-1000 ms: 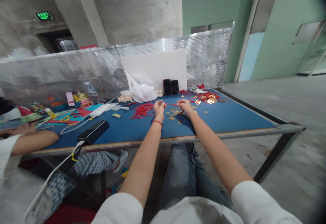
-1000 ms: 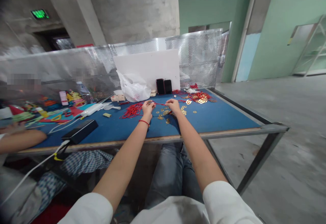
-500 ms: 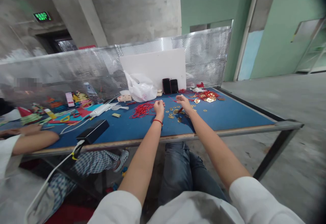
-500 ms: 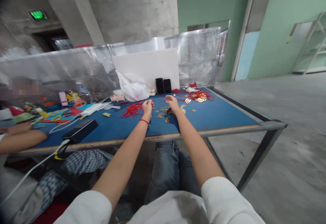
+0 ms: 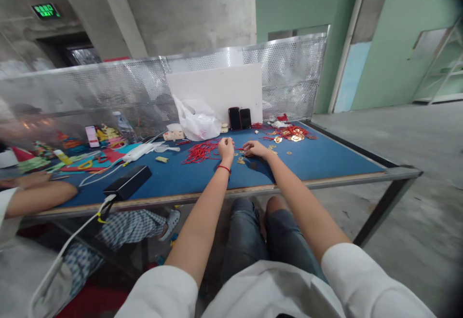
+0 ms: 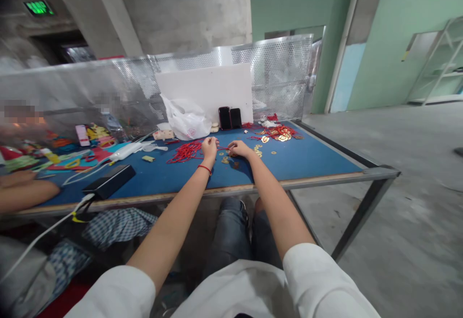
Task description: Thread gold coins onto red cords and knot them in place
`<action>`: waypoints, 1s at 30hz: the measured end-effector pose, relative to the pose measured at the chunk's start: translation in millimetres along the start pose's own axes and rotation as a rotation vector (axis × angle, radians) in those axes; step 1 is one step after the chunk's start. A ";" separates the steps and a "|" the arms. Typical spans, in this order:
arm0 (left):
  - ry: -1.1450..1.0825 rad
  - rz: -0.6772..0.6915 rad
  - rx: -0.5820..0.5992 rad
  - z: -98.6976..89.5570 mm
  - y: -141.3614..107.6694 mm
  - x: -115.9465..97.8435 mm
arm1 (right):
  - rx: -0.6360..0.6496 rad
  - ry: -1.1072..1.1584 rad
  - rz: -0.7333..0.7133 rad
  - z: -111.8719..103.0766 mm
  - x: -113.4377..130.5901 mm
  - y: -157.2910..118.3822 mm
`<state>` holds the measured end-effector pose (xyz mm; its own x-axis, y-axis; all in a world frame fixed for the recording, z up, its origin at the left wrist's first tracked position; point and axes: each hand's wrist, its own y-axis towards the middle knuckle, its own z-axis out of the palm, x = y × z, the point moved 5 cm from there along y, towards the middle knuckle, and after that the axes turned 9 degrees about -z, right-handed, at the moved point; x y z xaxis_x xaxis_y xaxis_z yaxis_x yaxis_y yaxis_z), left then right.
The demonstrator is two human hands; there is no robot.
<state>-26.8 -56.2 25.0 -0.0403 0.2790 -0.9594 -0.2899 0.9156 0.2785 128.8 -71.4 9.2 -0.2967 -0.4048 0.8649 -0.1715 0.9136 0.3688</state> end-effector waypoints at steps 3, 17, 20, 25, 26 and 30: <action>0.028 0.015 -0.004 -0.4 0.1 0.4 | -0.047 -0.115 -0.048 -8.3 -2.4 1.6; 0.157 0.062 0.018 4.3 -5.9 -2.3 | -0.021 0.015 -0.028 -6.5 1.3 -2.2; 0.208 0.098 0.027 4.0 -10.4 -7.0 | -0.307 0.124 0.118 -23.5 -4.1 -6.6; 0.239 0.112 0.058 6.6 -16.2 -11.0 | -0.671 0.169 0.251 -76.6 -11.8 -6.7; 0.232 0.118 0.068 7.6 -17.5 -11.8 | -0.713 0.166 0.242 -91.8 -11.5 -6.1; 0.224 0.191 0.111 11.4 -27.0 -17.7 | -0.831 -0.046 0.100 -157.1 -5.3 -12.7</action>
<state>-7.3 -82.6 34.9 -0.2968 0.3895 -0.8719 -0.1513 0.8823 0.4457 280.1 -74.7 53.4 -0.3148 -0.3054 0.8987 0.6005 0.6692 0.4378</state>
